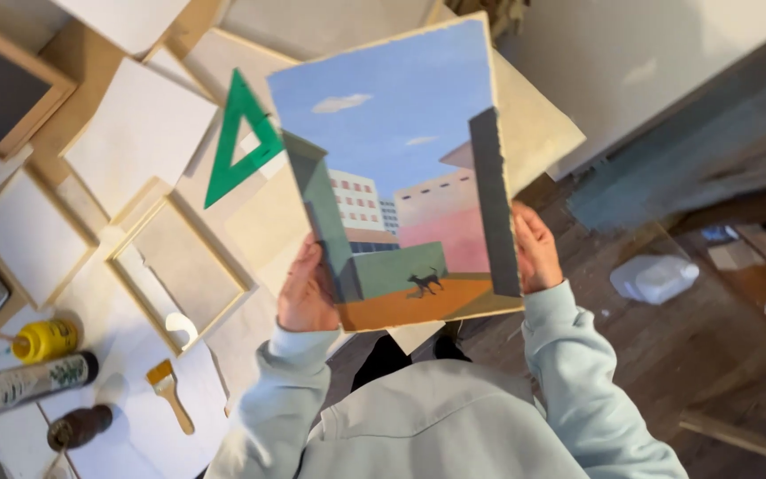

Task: Precise cutting of a mat or backing board using a utility knife and metal straight edge for art framing.

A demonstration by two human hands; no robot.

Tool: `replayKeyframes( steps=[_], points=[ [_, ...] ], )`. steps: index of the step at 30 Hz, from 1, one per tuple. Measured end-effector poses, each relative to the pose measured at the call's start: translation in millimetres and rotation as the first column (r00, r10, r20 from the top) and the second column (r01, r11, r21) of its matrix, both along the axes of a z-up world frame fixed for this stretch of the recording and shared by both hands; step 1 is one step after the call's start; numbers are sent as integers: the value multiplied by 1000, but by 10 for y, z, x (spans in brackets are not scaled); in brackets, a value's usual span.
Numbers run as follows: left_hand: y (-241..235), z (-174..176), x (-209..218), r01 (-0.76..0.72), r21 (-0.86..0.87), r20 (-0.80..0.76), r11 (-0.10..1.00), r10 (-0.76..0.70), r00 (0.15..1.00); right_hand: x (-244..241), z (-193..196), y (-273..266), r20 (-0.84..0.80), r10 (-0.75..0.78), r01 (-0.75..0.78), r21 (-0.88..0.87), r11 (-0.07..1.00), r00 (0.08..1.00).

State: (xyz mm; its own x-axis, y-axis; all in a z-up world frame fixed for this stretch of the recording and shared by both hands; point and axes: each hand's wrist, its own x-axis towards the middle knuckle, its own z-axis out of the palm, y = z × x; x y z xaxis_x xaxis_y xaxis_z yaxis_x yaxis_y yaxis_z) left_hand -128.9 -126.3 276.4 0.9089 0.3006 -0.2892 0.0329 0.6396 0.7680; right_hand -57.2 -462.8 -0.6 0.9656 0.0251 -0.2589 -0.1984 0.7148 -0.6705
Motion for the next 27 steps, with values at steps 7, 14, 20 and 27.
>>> replayKeyframes(
  steps=[7, 14, 20, 27],
  points=[
    [-436, -390, -291, -66, -305, -133, 950, 26, 991, 202, -974, -89, -76, 342, -341, 29, 940, 937],
    [-460, -371, -603, -344, -569, -373, 747, 139, 917, 266, 646, 941, 74, 704, -702, 198, 684, 706],
    [989, -1392, -1491, 290, 444, -340, 848, -139, 930, 37, 1494, 2197, 185, 886, -870, 355, 343, 425],
    [2387, 275, -1979, 10, 285, 14, 959, -14, 1000, -392, 1319, 3514, -16, 703, -697, -154, 701, 711]
  ],
)
